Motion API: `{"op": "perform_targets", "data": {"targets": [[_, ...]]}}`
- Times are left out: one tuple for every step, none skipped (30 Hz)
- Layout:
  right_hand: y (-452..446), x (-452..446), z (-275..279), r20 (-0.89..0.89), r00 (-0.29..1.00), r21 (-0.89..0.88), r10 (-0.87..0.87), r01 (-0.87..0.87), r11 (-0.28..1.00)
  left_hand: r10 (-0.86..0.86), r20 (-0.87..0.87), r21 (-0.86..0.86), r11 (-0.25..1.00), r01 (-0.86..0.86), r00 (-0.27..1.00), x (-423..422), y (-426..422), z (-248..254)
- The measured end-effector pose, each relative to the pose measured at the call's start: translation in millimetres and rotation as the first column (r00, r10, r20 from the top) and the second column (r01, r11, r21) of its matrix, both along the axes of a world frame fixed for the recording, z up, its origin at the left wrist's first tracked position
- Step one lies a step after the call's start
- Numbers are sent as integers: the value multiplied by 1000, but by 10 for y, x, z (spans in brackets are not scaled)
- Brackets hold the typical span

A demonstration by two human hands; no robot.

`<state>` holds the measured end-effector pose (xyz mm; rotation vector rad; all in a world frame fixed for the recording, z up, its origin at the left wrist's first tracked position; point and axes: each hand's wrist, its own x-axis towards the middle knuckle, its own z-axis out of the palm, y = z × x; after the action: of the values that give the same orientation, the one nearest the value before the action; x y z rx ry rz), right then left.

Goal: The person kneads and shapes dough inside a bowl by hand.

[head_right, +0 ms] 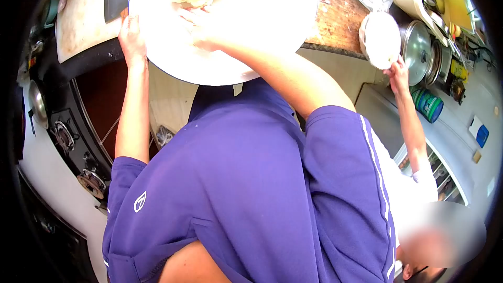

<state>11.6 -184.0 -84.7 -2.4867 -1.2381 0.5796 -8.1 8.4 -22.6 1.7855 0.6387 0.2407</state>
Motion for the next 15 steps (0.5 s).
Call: {"op": "perform_targets", "data": {"targets": [[-31,0,46,-18,999,-3,-33,33,999,-10,16,-9,1000,10,1000,-3,10,5],[-72,-3,88,-32,998,-8,-62,62,998,-18,-4,-3,1000,18,1000,-12,23,-3],[-193,-9,136,-12,996,-61,-88,87,994,-22,-18,3,1000,22,1000,-13,38,-20],[-388,-20,202,10,994,-114,-111,111,987,-22,-30,7,1000,22,999,-8,50,-31],[-576,-18,242,31,991,-166,-132,135,977,-20,-35,-2,1000,20,999,-4,47,-35],[-779,-14,162,293,952,-223,-93,162,961,-18,-42,-11,1000,18,999,-6,41,-33],[-930,-12,39,530,848,-265,-18,186,946,-13,-49,-18,1000,12,999,-9,41,-25],[-1080,-9,-83,727,685,-295,48,249,922,-10,-56,6,1000,10,998,-13,38,-7],[-1046,-42,-125,744,668,-283,8,304,910,-11,-63,29,999,13,998,-10,29,13],[-845,-147,-135,668,738,-230,-96,327,917,-16,-70,52,998,20,997,-3,20,29],[-601,-242,-123,515,826,-154,-228,351,924,-27,-33,44,999,28,999,-7,26,20],[-287,-327,-126,313,882,-45,-353,385,922,-39,3,35,999,39,999,-18,44,-9],[15,-389,-158,122,892,84,-434,427,901,-60,41,20,998,59,997,-9,38,-26],[234,-424,-194,-58,883,200,-466,468,861,-37,-8,-57,998,37,999,-12,32,-12],[382,-432,-185,-183,883,274,-432,467,841,-46,67,-45,998,49,997,-1,0,15]]}}
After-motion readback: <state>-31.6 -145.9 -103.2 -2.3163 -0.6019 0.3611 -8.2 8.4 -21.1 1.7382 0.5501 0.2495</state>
